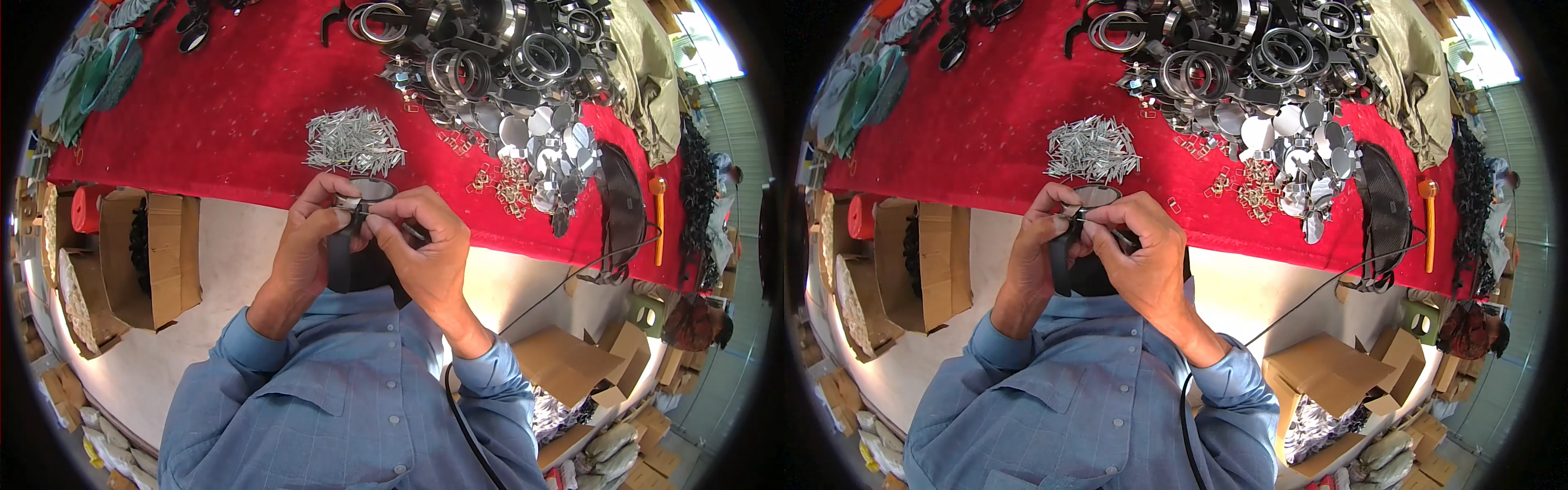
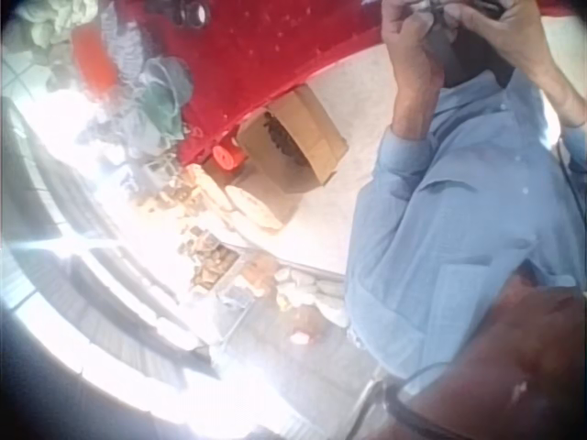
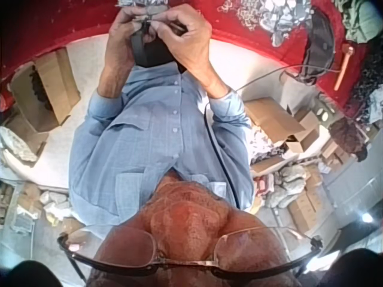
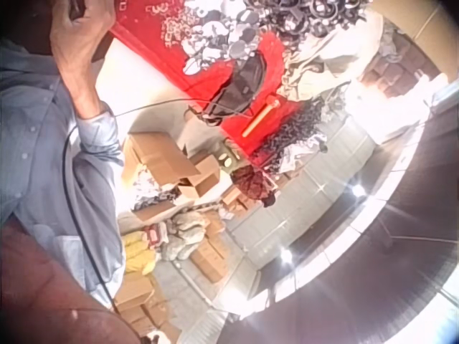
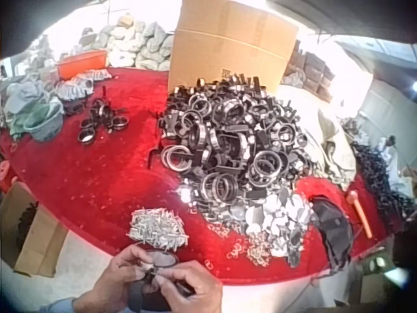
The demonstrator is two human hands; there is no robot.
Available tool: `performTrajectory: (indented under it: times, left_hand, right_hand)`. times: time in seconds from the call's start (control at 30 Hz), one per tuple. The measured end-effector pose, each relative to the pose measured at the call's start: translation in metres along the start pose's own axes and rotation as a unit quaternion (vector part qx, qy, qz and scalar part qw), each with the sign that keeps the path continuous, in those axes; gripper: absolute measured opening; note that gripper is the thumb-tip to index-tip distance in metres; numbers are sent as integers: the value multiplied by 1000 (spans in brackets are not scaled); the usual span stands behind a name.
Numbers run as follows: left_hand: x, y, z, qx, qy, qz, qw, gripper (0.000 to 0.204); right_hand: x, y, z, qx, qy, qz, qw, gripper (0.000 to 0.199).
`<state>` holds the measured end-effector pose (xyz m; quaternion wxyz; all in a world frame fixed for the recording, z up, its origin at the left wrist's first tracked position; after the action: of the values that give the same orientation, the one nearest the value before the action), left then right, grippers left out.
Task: The person assembles mirrors by picking up frames, mirror plates, and metal fasteners, fitting the plates into the frames, and securing them with the fasteners by hand.
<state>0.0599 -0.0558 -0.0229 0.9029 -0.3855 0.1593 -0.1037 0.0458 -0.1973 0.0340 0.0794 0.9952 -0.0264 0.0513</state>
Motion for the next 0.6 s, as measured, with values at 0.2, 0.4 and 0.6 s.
performTrajectory:
  times: [0.2, 0.4, 0.6]
  left_hand:
    - [0, 3, 0, 2, -1, -1, 1000, 24]
    - [-1, 5, -4, 8, 10, 16, 1000, 24]
    - [-3, 0, -2, 28, 42, 16, 999, 25]
  right_hand:
    - [0, -3, -13, -89, 105, 22, 990, 18]
    - [-6, -5, -26, -228, 231, 1, 946, 21]
    - [0, -3, -23, -193, 202, -27, 960, 23]
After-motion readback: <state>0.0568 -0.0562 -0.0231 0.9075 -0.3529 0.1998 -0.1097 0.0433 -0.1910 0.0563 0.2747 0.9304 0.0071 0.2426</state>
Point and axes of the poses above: each hand's wrist, its own x-axis towards the middle knuckle, its own y-axis out of the back of the hand, z = x × y, the point moved 7 cm from there along x, towards the middle knuckle, and after that the axes turned 3 degrees about -y, right-handed, at the moved point
